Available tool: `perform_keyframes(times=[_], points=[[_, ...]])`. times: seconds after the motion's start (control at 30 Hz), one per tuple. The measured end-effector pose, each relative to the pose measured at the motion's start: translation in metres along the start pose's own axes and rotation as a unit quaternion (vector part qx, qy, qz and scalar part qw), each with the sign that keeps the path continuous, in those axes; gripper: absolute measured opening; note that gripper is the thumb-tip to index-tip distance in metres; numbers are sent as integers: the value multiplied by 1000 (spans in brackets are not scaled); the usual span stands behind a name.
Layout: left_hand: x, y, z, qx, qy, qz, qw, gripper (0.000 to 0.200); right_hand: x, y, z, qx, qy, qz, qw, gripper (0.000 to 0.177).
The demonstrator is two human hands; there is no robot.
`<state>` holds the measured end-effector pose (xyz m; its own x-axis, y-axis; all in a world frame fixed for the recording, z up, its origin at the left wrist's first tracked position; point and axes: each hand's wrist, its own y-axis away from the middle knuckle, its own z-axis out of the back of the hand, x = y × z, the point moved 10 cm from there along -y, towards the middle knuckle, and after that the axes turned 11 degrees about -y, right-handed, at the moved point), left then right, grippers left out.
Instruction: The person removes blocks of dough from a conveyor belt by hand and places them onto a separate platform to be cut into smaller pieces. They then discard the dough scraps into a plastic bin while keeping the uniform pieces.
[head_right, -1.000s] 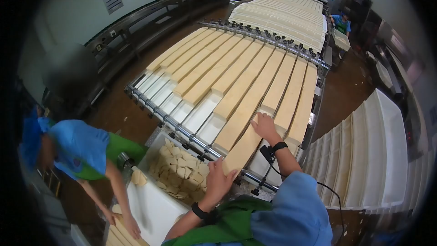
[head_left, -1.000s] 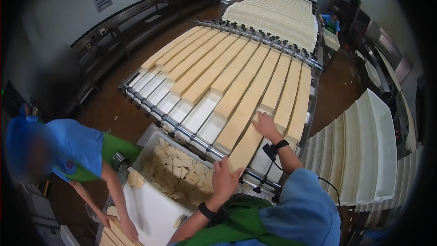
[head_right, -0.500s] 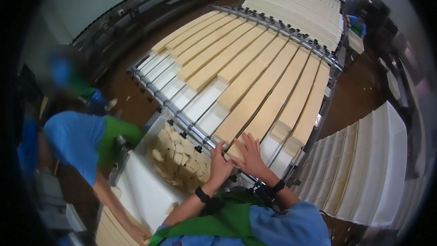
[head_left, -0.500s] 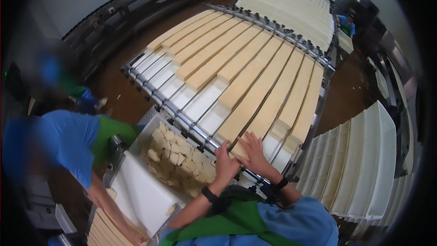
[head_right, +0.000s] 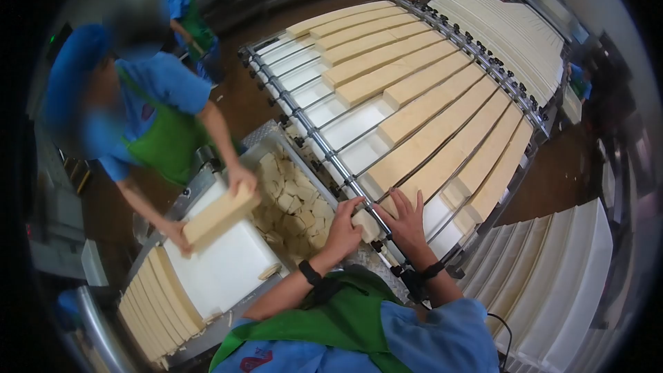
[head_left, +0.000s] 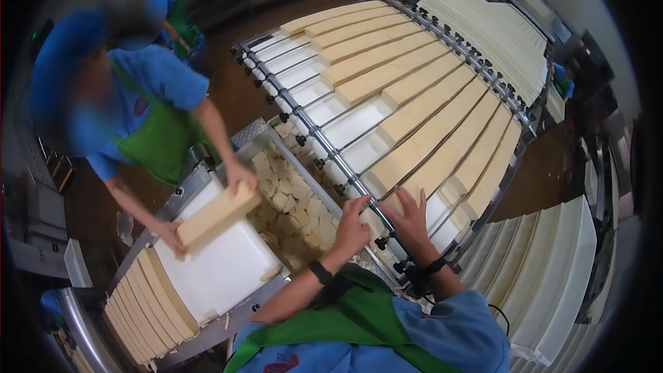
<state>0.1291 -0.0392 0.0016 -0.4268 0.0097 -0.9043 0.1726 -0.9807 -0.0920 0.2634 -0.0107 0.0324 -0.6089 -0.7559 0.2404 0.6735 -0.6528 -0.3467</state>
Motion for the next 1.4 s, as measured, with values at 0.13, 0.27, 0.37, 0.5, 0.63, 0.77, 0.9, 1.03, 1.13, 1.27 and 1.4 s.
perform_keyframes(times=[0.13, 0.27, 0.37, 0.5, 0.63, 0.77, 0.9, 1.03, 1.13, 1.27, 1.4], points=[[24, 22, 60, -50, -37, 44, 997, 59, -1, 5, -7, 12, 6, 19, 1000, 27], [68, 47, 110, -118, -113, 91, 982, 61, 0, -5, 4, 15, 3, 4, 1000, 17], [89, 65, 144, -167, -152, 124, 966, 61, -4, -7, -5, 30, 13, -13, 999, 17], [107, 97, 177, -179, -126, 171, 961, 57, -9, -5, -15, 83, 3, -80, 993, 44], [125, 182, 264, -315, -273, 157, 895, 50, -9, 1, -31, 191, 39, -83, 977, 67], [137, 316, 336, -479, -341, 289, 755, 48, 54, -40, -22, 127, 54, -88, 987, 66], [150, 451, 352, -561, -368, 508, 540, 59, 198, -104, -90, 81, -121, 104, 984, 62], [195, 509, 345, -557, -272, 569, 541, 73, 397, -132, -180, 188, -353, 255, 880, 51], [204, 504, 354, -558, -223, 531, 597, 78, 525, -149, -240, 256, -401, 339, 812, 46], [207, 486, 364, -535, -248, 527, 611, 80, 621, -181, -314, 235, -353, 362, 830, 47], [203, 478, 368, -522, -216, 552, 614, 80, 655, -196, -371, 255, -172, 328, 893, 48]])
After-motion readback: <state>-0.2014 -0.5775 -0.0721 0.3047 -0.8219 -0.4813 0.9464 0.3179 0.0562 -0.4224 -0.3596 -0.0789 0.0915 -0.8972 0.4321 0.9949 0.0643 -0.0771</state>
